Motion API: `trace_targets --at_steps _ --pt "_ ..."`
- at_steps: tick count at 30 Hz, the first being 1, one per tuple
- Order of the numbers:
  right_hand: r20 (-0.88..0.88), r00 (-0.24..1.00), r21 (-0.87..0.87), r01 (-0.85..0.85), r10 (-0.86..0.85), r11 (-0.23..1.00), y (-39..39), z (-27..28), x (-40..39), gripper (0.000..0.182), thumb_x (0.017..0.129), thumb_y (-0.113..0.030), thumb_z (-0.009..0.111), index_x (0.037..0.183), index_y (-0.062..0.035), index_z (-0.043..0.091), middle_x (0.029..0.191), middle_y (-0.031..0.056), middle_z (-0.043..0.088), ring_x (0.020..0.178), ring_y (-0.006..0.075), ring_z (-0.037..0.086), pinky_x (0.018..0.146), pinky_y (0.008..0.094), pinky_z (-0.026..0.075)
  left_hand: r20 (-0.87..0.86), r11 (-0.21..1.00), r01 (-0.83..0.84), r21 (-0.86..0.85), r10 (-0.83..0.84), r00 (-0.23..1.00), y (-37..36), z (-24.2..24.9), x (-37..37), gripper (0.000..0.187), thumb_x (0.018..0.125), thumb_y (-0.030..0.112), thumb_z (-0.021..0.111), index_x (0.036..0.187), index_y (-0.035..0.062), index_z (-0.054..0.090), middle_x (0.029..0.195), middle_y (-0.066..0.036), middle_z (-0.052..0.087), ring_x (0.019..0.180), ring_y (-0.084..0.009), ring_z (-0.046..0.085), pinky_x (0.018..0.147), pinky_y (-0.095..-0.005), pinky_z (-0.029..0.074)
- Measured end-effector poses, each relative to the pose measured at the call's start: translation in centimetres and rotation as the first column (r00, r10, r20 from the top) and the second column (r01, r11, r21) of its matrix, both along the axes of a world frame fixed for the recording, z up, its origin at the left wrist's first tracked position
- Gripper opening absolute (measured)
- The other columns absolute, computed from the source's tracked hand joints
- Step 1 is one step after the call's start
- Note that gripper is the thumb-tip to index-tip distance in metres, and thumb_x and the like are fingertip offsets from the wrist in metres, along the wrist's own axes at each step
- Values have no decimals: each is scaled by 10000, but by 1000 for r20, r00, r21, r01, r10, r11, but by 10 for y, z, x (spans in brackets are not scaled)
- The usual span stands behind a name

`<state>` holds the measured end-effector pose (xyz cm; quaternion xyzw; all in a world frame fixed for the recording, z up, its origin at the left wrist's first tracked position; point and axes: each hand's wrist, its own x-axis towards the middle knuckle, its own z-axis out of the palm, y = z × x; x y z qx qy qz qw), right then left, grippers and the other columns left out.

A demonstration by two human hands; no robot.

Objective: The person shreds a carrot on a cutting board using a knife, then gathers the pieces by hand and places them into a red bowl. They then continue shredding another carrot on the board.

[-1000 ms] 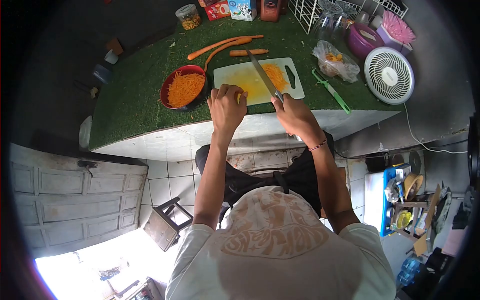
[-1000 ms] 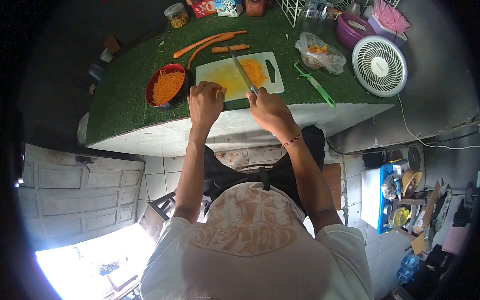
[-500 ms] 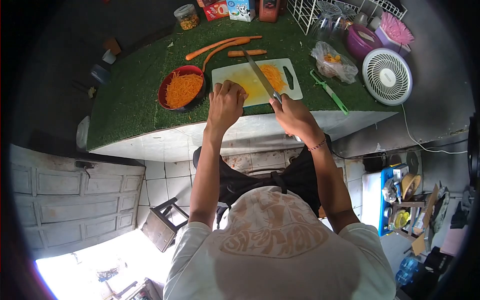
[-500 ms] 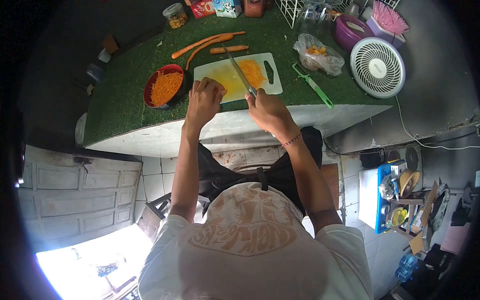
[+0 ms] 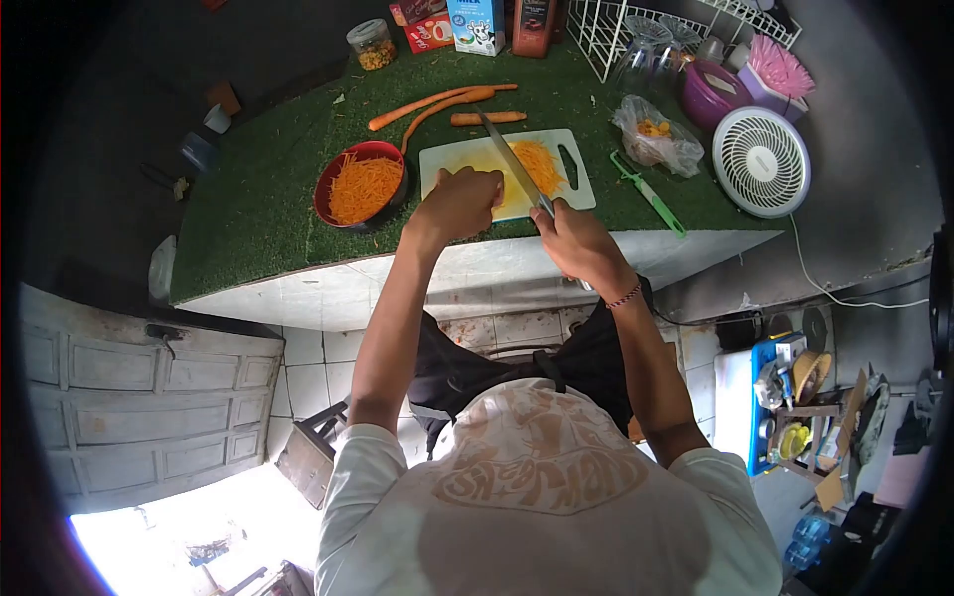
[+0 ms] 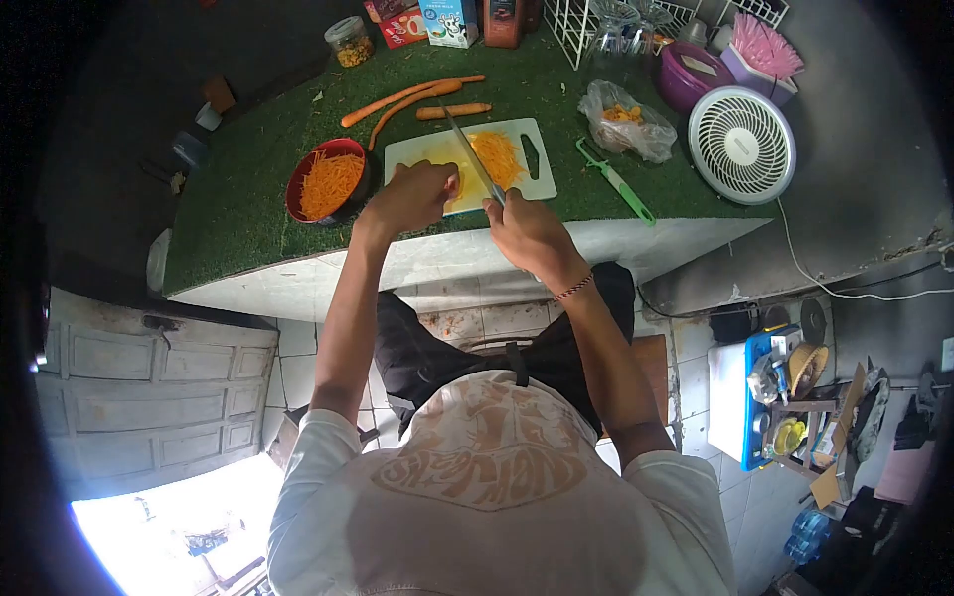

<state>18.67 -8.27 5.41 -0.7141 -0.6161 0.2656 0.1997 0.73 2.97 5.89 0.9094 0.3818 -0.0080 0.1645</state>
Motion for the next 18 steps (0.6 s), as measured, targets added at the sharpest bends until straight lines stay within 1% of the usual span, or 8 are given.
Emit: trace_targets --at_steps 3,6,9,12,15,18 --pt "-8 1000 14 -28 28 1000 1 -1 2 431 1063 -319 484 990 95 578 697 274 664 669 441 692 690 499 550 -21 999 22 -24 -23 1000 13 2 9 92 927 102 598 997 103 657 999 -77 707 1068 -321 647 905 -487 425" --pt "-102 994 -124 -44 32 991 1 12 5 439 1079 -325 457 998 92 568 625 204 649 529 352 673 588 451 553 122 991 45 130 -61 991 15 -8 7 104 918 96 619 1008 105 672 1005 -85 704 1063 -318 650 899 -498 459" --pt "-163 985 -152 -73 47 986 2 17 11 469 1096 -351 425 1015 92 555 571 136 612 445 254 638 492 402 533 395 949 -20 316 -112 912 12 -21 2 135 889 79 664 1020 96 695 1007 -83 702 1055 -309 650 895 -489 492" --pt "-195 981 -172 -56 21 984 2 14 13 501 1099 -389 421 1026 92 543 563 114 594 449 222 634 450 384 521 562 939 -104 327 -105 821 6 -28 -6 166 856 58 701 1020 83 716 1020 -71 706 1058 -301 643 884 -471 511" --pt "-253 967 -179 -71 24 981 -2 14 7 535 1100 -427 414 1043 90 537 565 110 587 444 227 625 460 383 529 590 913 -196 357 -58 806 -13 -34 -14 176 837 64 724 1012 81 730 1063 -49 719 1049 -289 640 884 -464 496" --pt "-238 971 -169 -36 -5 985 -3 11 -1 549 1097 -453 410 1057 80 534 564 113 576 440 231 618 465 380 529 586 873 -211 440 -101 804 -30 -43 -15 188 831 89 740 1019 95 745 1109 -21 734 1035 -251 637 897 -423 466"
